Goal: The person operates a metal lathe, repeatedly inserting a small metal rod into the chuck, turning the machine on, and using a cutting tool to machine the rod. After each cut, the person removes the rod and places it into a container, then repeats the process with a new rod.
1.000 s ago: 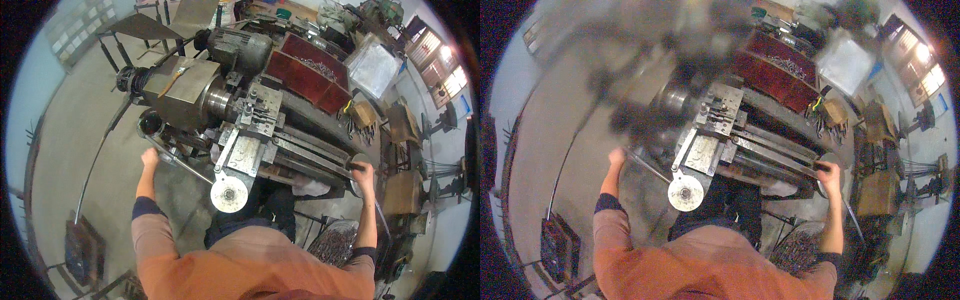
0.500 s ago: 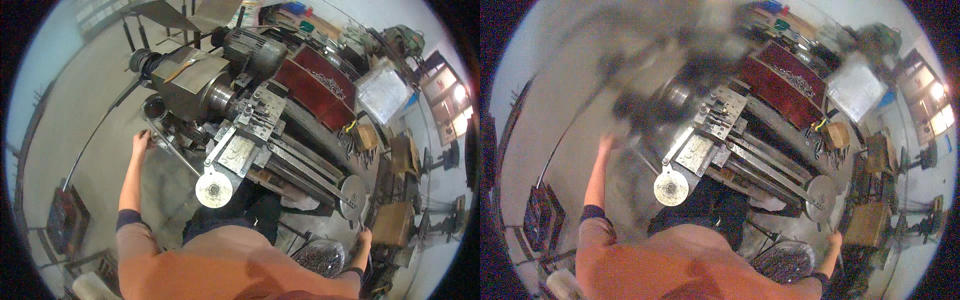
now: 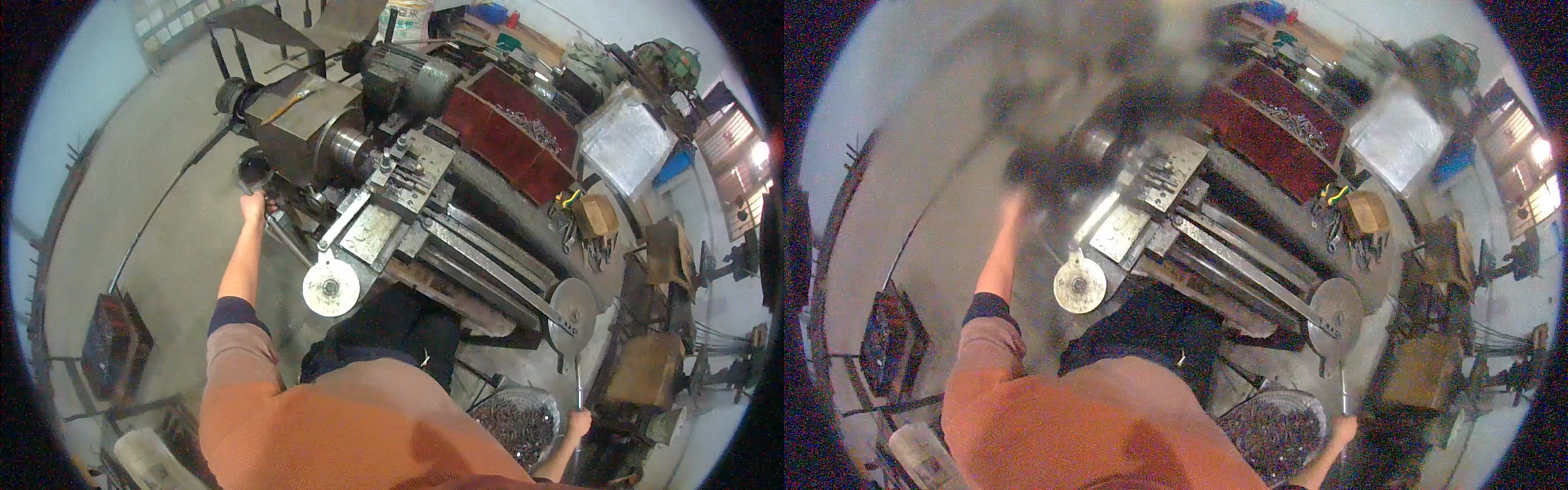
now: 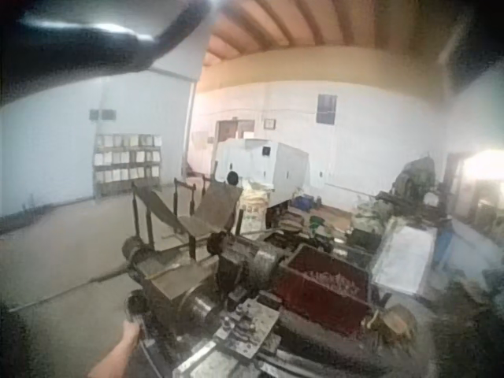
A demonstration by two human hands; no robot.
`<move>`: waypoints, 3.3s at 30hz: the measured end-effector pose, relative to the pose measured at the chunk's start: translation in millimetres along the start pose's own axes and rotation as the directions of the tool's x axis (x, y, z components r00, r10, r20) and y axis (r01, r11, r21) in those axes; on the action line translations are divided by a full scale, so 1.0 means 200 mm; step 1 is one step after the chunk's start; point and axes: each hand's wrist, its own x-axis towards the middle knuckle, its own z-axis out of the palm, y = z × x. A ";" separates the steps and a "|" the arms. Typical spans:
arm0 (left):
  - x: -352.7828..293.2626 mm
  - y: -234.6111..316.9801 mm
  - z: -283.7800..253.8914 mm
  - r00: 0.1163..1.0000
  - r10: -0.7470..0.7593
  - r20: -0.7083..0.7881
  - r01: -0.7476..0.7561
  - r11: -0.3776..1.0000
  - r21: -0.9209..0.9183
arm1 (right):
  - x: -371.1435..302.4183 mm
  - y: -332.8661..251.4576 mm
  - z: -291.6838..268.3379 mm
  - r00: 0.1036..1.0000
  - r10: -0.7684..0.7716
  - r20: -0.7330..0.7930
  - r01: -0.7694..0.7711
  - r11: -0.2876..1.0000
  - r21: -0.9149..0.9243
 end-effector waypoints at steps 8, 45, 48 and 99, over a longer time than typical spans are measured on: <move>-0.12 0.10 0.07 0.998 0.010 -0.055 -0.005 0.995 0.096 | -0.39 -0.10 -0.02 0.990 0.065 -0.129 -0.060 0.997 0.041; 0.10 0.00 -0.40 0.998 -0.005 0.059 0.002 0.998 0.058 | 0.34 -0.37 -0.26 0.981 -0.136 -0.139 0.132 0.990 -0.038; -0.24 0.10 -0.61 1.000 -0.017 -0.011 0.018 1.000 0.017 | 0.24 -0.21 -0.12 0.980 -0.075 -0.187 0.047 0.988 -0.149; 0.44 -0.24 -0.37 0.768 -0.002 0.641 -0.625 -0.224 0.748 | -0.03 -0.63 -0.14 0.874 -0.273 -0.402 0.367 0.913 0.178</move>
